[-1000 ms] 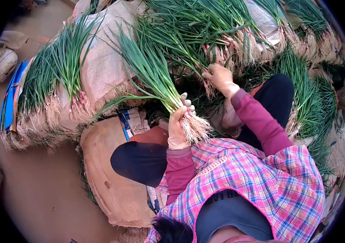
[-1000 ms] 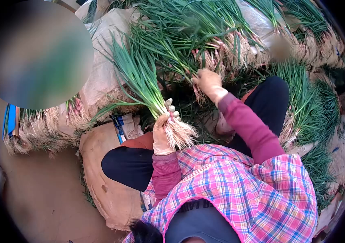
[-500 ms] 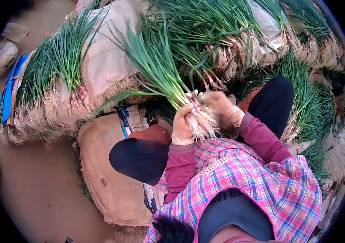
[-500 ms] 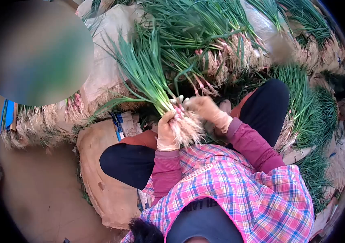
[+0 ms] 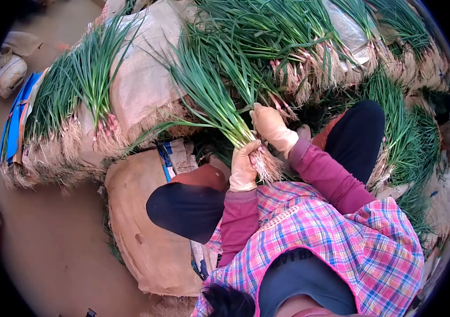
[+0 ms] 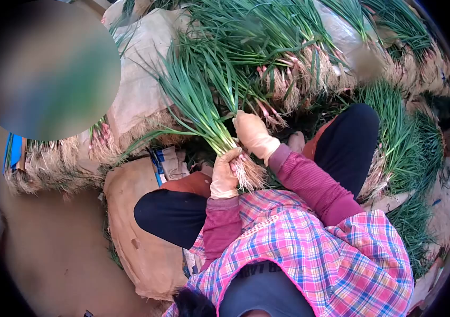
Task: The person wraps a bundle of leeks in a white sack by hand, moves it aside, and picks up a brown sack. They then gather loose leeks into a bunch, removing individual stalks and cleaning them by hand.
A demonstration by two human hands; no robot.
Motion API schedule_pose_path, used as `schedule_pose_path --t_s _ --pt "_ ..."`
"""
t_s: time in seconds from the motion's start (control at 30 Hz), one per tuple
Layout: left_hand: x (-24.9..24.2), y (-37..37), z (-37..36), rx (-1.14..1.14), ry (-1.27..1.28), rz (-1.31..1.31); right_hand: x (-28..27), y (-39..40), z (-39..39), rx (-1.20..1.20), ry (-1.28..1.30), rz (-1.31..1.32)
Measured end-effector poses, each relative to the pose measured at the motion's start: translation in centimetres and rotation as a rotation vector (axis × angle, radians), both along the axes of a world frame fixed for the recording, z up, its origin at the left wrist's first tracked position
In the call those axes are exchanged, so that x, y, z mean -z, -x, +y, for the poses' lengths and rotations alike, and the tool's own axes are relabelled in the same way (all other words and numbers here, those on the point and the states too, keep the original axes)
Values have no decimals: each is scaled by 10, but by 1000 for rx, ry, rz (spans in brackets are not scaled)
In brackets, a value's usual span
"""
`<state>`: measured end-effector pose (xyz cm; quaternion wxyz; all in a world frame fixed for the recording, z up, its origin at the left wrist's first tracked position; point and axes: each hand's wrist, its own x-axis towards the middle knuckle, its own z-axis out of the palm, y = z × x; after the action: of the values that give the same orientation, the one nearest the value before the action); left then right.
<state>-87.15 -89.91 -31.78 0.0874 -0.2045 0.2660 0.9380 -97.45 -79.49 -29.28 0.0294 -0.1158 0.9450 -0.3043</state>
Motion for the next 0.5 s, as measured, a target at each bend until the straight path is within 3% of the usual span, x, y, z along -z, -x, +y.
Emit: schedule_pose_path --t_s 0.1,0.13,0.17,0.2,0.27,0.4,0.43,0.5 --pt "-3 1 8 -65 32 -27 24 -3 8 25 242 109" --pt "-16 2 8 -65 -31 -42 24 -3 9 199 825 -318" --pt "-21 -1 6 -83 -63 -11 21 9 21 302 1113 -689" --pt "-23 -1 4 -72 -132 14 26 20 30 300 1115 -692" --pt "-28 -1 1 -65 -199 47 37 38 40 461 1526 -892" --pt "-35 1 6 -66 -352 60 -1 25 17 -79 1672 -1237" --pt "-37 1 6 -72 -390 78 14 33 11 -226 1811 -1228" --pt "-40 0 3 -118 -350 49 27 34 0 -216 1964 -1323"
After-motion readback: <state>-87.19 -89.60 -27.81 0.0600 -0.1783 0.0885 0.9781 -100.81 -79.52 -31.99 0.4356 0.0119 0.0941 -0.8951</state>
